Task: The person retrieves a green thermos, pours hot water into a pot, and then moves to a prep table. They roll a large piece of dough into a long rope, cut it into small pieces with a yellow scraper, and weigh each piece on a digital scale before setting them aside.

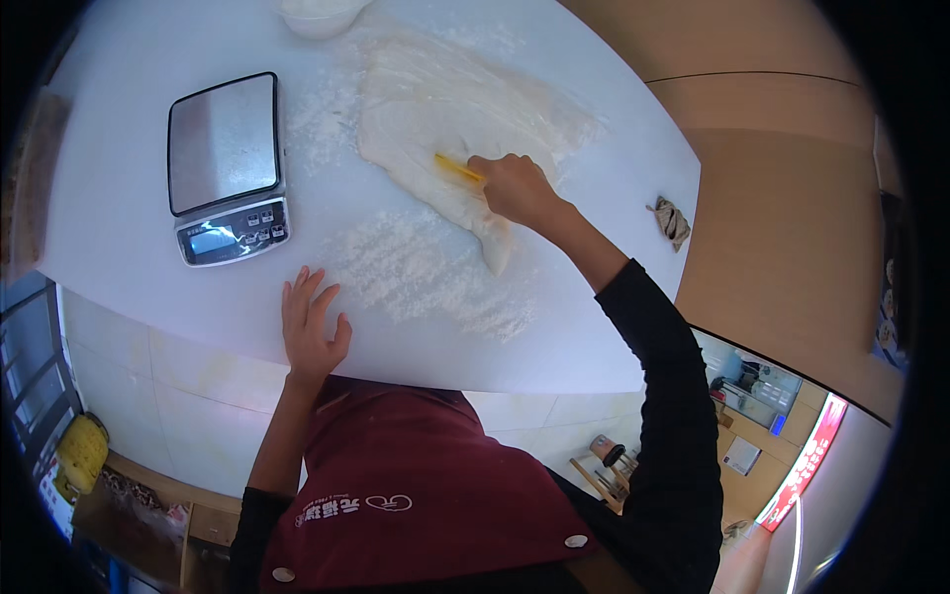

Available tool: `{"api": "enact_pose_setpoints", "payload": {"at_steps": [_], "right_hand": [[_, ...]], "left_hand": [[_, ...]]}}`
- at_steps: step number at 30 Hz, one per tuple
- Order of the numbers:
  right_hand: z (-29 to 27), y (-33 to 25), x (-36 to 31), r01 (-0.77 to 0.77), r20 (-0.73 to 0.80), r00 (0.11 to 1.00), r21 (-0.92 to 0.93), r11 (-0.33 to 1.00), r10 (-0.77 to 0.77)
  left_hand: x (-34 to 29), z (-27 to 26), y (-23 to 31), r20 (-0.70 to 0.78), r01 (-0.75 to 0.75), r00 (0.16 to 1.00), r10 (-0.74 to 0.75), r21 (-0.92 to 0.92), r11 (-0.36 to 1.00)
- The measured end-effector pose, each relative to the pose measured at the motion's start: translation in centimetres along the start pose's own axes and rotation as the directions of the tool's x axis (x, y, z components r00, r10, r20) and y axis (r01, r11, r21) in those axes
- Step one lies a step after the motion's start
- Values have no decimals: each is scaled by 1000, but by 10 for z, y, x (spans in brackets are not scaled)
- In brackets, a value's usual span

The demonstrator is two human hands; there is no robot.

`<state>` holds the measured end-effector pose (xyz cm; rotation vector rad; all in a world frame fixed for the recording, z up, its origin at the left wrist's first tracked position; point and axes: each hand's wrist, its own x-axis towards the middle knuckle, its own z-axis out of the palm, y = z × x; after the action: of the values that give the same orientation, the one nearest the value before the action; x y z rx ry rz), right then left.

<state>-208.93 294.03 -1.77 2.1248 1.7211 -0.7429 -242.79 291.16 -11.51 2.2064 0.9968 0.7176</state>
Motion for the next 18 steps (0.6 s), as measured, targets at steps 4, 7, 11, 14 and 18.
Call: {"api": "enact_pose_setpoints", "payload": {"at_steps": [4, 7, 11, 14, 18], "right_hand": [[8, 2, -6, 82, -164, 985, 144, 986, -58], [16, 1, -15, 65, -93, 994, 163, 985, -50], [19, -12, -46, -47, -50, 995, 536, 843, 87], [12, -23, -79, -139, 44, 983, 804, 578, 176], [-19, -12, -89, 49, -334, 937, 408, 912, 99]], "left_hand": [[20, 4, 6, 25, -170, 984, 174, -105, 980], [42, 19, 21, 67, -209, 971, 230, -236, 949], [76, 38, 33, 139, -249, 945, 297, -288, 925], [88, 48, 36, 201, -268, 927, 316, -233, 935], [87, 52, 37, 275, -305, 902, 334, -141, 942]]}}
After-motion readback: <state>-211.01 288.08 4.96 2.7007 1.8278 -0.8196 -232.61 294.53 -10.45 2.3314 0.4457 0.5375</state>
